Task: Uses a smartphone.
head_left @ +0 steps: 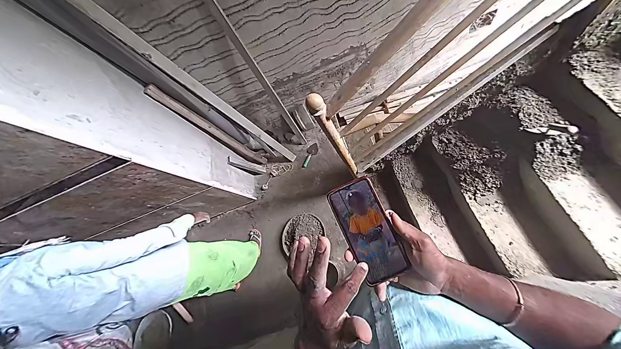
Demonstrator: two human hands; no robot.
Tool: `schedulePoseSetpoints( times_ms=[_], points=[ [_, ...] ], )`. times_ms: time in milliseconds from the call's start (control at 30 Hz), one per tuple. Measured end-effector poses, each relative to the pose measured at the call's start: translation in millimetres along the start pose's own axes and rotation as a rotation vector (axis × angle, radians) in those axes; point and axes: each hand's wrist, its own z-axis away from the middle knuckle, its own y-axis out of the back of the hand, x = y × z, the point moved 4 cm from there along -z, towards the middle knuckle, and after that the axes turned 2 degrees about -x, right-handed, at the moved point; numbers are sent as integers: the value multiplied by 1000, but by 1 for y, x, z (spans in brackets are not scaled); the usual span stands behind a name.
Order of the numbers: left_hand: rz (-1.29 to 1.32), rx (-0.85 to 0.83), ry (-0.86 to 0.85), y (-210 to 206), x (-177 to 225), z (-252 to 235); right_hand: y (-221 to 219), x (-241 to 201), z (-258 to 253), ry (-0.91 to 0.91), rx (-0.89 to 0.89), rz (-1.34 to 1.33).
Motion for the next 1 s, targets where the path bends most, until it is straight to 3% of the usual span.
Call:
schedulePoseSetpoints(
  times_ms=[600,800,1000],
  points=[
    [2,-16,3,-6,3,0,1,0,2,2,-45,-39],
    [18,-149,-31,-23,20,6,0,0,1,57,89,-47],
    [-1,-215,-77,-30,28,3,-1,-1,-1,128,112,-5]
  ],
)
